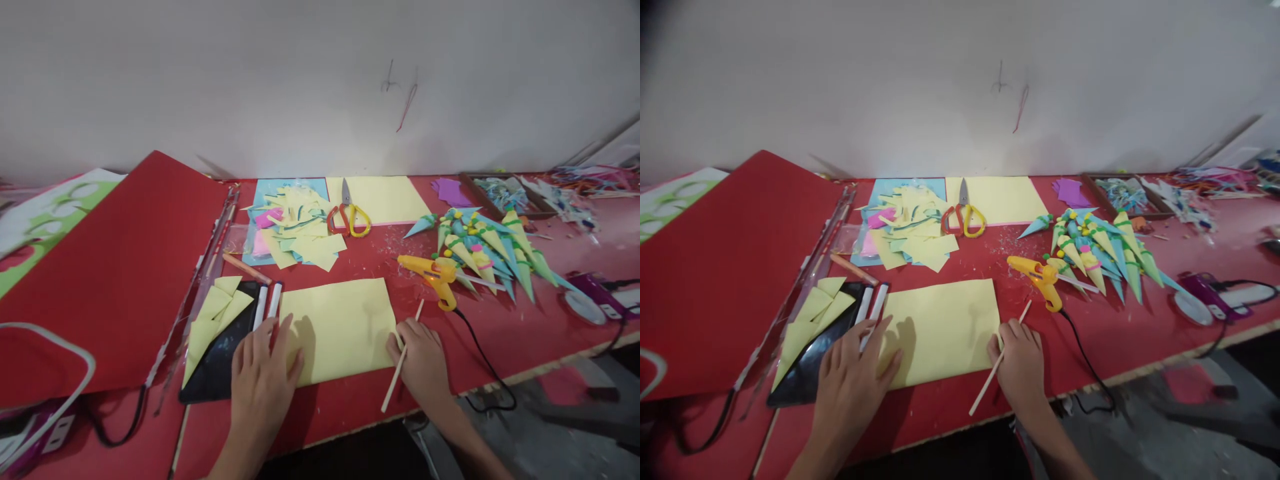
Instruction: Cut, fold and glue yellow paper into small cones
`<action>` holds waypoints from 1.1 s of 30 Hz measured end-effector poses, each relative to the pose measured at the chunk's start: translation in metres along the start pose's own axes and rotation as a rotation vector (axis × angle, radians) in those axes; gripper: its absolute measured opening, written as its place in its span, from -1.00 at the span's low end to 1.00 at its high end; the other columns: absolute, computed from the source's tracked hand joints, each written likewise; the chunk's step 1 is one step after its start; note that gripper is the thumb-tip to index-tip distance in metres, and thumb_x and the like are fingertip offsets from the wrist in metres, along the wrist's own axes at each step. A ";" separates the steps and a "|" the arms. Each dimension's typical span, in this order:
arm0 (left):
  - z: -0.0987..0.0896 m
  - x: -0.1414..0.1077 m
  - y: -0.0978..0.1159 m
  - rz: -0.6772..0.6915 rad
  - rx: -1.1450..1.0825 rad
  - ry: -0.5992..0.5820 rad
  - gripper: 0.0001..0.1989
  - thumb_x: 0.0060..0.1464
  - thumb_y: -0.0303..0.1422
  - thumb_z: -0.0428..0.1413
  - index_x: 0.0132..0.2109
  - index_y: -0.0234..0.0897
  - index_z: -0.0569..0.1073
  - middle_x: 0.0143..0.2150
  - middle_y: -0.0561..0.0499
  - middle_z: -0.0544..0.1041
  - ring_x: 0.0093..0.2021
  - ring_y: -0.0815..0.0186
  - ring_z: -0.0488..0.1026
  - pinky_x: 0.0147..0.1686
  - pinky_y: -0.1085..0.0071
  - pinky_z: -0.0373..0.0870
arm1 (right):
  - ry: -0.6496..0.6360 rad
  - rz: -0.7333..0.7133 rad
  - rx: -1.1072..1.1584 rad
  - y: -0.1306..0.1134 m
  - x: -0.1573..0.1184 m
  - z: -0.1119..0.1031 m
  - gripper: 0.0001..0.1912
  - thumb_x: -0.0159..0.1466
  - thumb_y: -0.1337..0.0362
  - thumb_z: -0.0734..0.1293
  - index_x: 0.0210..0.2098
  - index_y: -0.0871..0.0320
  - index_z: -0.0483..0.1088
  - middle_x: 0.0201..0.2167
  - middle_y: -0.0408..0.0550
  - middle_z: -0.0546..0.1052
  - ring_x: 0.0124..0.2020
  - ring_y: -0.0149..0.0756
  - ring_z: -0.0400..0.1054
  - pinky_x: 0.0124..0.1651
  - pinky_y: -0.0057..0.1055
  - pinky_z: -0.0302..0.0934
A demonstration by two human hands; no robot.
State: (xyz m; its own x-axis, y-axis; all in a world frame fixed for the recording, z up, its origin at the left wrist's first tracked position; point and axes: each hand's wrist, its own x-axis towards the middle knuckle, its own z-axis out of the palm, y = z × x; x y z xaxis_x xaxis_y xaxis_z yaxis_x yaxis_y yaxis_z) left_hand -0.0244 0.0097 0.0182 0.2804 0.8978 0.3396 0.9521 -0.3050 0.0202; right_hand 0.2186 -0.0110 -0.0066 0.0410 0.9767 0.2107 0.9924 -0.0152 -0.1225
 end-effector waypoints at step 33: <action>0.026 0.006 0.017 0.472 -0.179 -0.234 -0.46 0.17 -0.07 -0.18 0.23 -0.19 0.10 0.26 -0.01 0.15 0.23 0.17 0.07 0.10 0.20 0.04 | 0.033 -0.178 0.225 -0.008 0.005 -0.038 -0.80 0.28 0.26 0.13 -0.43 0.15 0.28 -0.47 -0.07 0.38 -0.41 -0.30 0.27 -0.35 -0.42 0.11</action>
State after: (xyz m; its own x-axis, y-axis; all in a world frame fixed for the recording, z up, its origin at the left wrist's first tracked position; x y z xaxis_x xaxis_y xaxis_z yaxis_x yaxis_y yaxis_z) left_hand -0.0038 0.0183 -0.0037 0.7103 0.6912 0.1331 0.6870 -0.7219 0.0829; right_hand 0.2152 -0.0143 0.0320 -0.1239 0.9522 0.2793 0.9336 0.2072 -0.2922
